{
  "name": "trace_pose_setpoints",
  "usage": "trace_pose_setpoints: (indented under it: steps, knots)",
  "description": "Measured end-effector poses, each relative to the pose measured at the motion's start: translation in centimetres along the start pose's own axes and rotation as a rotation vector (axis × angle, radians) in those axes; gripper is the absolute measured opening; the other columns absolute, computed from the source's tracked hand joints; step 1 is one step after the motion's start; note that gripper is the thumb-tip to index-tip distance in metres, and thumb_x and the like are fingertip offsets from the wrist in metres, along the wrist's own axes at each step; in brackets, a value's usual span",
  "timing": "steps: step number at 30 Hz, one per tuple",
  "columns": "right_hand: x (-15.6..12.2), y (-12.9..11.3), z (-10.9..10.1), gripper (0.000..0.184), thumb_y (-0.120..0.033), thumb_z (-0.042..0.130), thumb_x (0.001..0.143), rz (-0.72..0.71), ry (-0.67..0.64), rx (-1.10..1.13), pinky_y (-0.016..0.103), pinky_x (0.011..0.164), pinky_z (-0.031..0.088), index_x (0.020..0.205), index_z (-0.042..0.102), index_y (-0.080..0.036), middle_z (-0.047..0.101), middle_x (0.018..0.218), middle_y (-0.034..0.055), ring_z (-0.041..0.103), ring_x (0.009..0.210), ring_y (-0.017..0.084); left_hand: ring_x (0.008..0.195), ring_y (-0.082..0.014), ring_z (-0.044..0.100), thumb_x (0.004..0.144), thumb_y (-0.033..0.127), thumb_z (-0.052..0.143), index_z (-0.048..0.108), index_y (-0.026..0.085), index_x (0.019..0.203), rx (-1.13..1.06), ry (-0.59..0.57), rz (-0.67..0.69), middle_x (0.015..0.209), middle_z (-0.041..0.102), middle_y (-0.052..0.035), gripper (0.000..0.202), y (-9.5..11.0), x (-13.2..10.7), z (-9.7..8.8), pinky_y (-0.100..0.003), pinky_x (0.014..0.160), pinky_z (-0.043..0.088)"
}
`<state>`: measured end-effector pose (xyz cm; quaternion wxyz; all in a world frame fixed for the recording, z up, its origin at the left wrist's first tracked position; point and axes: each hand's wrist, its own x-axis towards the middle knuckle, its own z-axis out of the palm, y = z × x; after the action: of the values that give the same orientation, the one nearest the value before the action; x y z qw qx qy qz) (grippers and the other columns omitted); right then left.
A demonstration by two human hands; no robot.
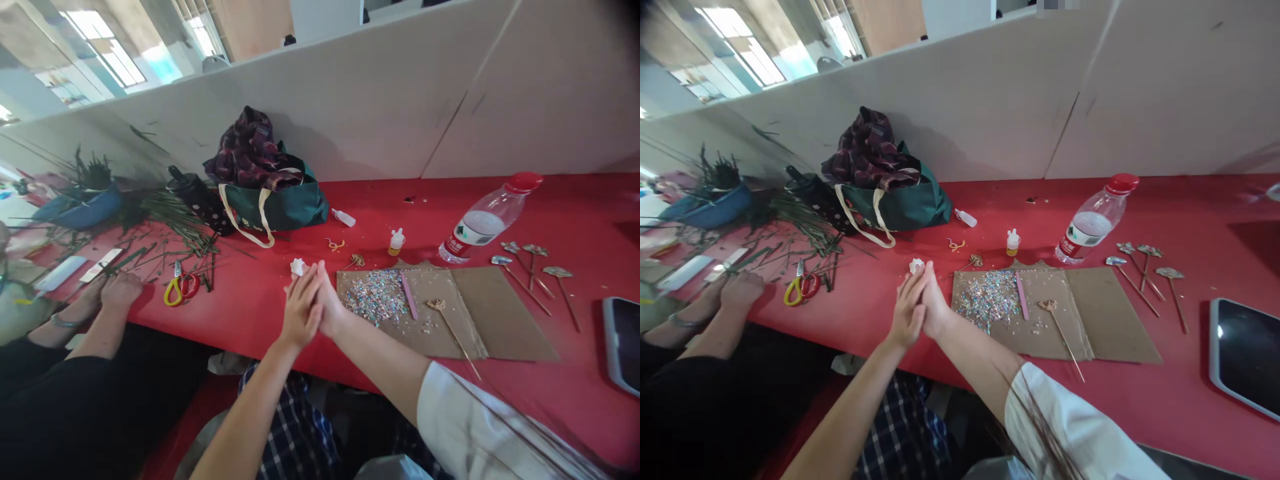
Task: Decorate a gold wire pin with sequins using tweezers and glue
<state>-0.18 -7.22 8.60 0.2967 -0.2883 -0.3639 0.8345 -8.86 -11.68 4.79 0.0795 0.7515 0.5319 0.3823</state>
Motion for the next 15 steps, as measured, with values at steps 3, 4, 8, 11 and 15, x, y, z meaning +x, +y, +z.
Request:
trace_pose_setpoints:
  steps: [3, 4, 8, 11, 15]
  knots:
    - [-2.3, -0.7, -0.5, 0.061, -0.054, 0.005, 0.095, 0.004, -0.1, -0.032, 0.038, 0.096, 0.046, 0.146, 0.025, -0.027, 0.04, 0.146, 0.0033, 0.045, 0.128, 0.016, 0.143, -0.0235, 0.015, 0.097, 0.044, 0.015, 0.037, 0.022, 0.142, 0.304, 0.039, -0.261, 0.151, 0.03, -0.0049, 0.054, -3.5, 0.9, -0.5, -0.047, 0.117, 0.008]
    - [-3.7, -1.1, -1.2, 0.054, -0.051, 0.015, 0.096, 0.003, -0.131, -0.048, 0.038, 0.097, 0.045, 0.144, 0.029, -0.03, 0.04, 0.146, 0.0017, 0.046, 0.127, 0.016, 0.144, -0.0268, 0.008, 0.096, 0.043, 0.019, 0.032, 0.02, 0.144, 0.435, 0.095, -0.4, 0.154, 0.024, -0.0065, 0.055, -4.5, 0.9, -0.9, -0.051, 0.116, 0.003]
    - [-10.5, -3.1, -6.4, 0.048, -0.042, 0.055, 0.087, -0.207, -0.11, -0.519, 0.041, 0.107, 0.035, 0.133, 0.046, -0.034, 0.045, 0.143, 0.0007, 0.043, 0.13, 0.019, 0.143, -0.0352, 0.003, 0.094, 0.044, 0.03, 0.018, 0.013, 0.148, 0.634, 0.12, -0.621, 0.155, 0.014, -0.0152, 0.064, -6.0, -0.5, -2.2, -0.058, 0.113, 0.006]
    - [-14.4, -4.3, -12.2, 0.028, -0.036, 0.049, 0.09, -0.328, 0.251, -0.969, 0.04, 0.097, 0.043, 0.112, 0.063, -0.029, 0.066, 0.114, 0.0021, 0.06, 0.108, 0.019, 0.143, -0.0358, 0.002, 0.094, 0.045, 0.032, 0.014, 0.012, 0.149, 0.695, 0.148, -0.601, 0.155, 0.011, -0.0168, 0.067, -5.0, -2.0, -2.1, -0.058, 0.113, 0.005]
    - [-15.5, -5.7, -19.2, 0.029, -0.018, 0.043, 0.089, -0.355, 0.339, -1.64, 0.039, 0.086, 0.043, 0.099, 0.068, -0.029, 0.07, 0.102, 0.0009, 0.063, 0.096, 0.019, 0.143, -0.0355, 0.002, 0.093, 0.044, 0.035, 0.012, 0.012, 0.149, 0.706, 0.143, -0.534, 0.155, 0.01, -0.018, 0.069, -2.9, -3.0, -0.8, -0.057, 0.113, 0.006]
